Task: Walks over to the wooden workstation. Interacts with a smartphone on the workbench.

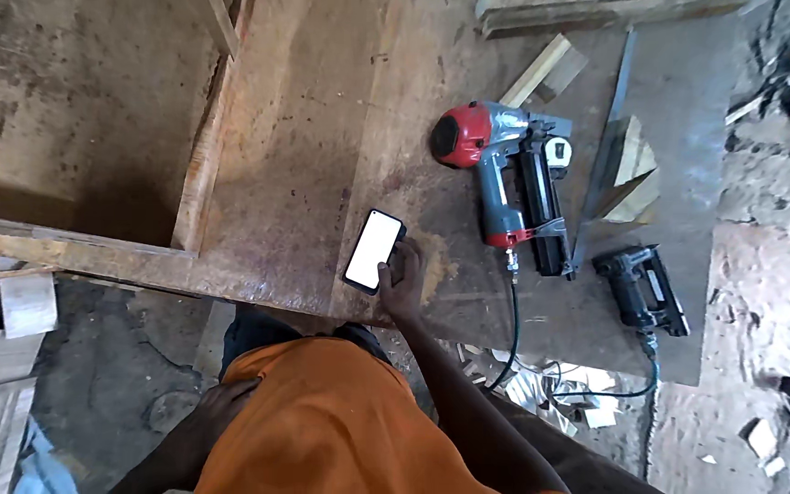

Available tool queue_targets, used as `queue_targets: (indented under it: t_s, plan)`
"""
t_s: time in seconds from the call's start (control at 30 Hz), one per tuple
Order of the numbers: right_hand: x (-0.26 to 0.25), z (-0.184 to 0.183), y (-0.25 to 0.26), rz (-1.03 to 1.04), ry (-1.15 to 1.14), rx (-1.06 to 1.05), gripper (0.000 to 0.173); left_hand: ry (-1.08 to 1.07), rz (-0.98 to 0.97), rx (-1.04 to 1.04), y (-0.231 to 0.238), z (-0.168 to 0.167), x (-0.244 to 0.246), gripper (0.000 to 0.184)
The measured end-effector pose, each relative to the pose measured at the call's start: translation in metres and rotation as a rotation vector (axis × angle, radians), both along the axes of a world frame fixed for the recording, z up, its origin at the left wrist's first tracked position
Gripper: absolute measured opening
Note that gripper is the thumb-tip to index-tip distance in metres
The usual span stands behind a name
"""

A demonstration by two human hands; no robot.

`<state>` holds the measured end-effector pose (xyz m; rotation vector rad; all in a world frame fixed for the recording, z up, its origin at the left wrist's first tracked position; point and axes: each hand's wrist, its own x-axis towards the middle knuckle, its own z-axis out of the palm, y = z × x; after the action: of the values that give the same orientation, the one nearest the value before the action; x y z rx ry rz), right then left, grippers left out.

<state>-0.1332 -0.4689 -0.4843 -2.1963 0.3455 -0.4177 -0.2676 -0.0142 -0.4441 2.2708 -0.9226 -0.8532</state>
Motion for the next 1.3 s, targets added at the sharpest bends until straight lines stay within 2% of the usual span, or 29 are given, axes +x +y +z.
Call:
queue_targets:
  t_s: [0.1,0.23,0.53,0.67,0.8,0.87,0.93,1.0,1.1,1.13,1.2,1.23,1.3]
  plan:
    - [0.0,0.001,0.0,-0.001,0.016,0.005,0.051,0.054,-0.03,0.009,0.004,0.003,0.002,0.081]
    - [0.0,-0.001,-0.001,0.001,-0.003,-0.03,0.051,0.084,-0.024,0.009,0.005,0.002,0.003,0.082]
    - [0.002,-0.002,-0.001,0.0,-0.01,-0.022,0.049,0.12,-0.003,0.03,-0.004,0.014,0.013,0.071]
    - [0.003,-0.001,0.0,-0.003,-0.012,0.0,0.048,0.091,0.016,0.037,-0.002,0.006,0.009,0.064]
    - [0.0,-0.001,-0.004,0.01,0.005,-0.042,0.048,0.052,-0.003,0.033,0.009,-0.024,-0.007,0.056]
    - [0.001,-0.001,-0.004,0.035,0.008,-0.044,0.049,0.064,0.012,0.015,0.017,-0.031,-0.016,0.073]
    - [0.001,-0.003,-0.004,0.05,-0.025,-0.019,0.05,0.077,0.019,0.018,0.012,-0.013,-0.015,0.082]
    - [0.001,-0.004,-0.004,0.041,-0.053,-0.008,0.052,0.088,0.03,0.02,0.006,-0.003,-0.015,0.083]
    - [0.001,-0.002,-0.002,0.037,-0.027,0.014,0.052,0.04,0.119,-0.102,0.002,-0.002,-0.018,0.082]
    - [0.001,-0.002,-0.002,0.04,-0.021,0.018,0.052,-0.002,0.131,-0.154,-0.003,0.007,-0.012,0.081]
    - [0.0,-0.003,-0.002,0.038,-0.024,0.015,0.051,0.07,0.077,-0.078,-0.014,0.04,0.007,0.081]
    - [0.0,-0.004,-0.003,0.04,-0.034,0.018,0.049,0.083,0.089,-0.085,-0.01,0.031,0.001,0.082]
    - [-0.001,-0.005,-0.003,0.037,-0.043,0.034,0.047,0.089,0.113,-0.116,0.009,-0.012,-0.02,0.087]
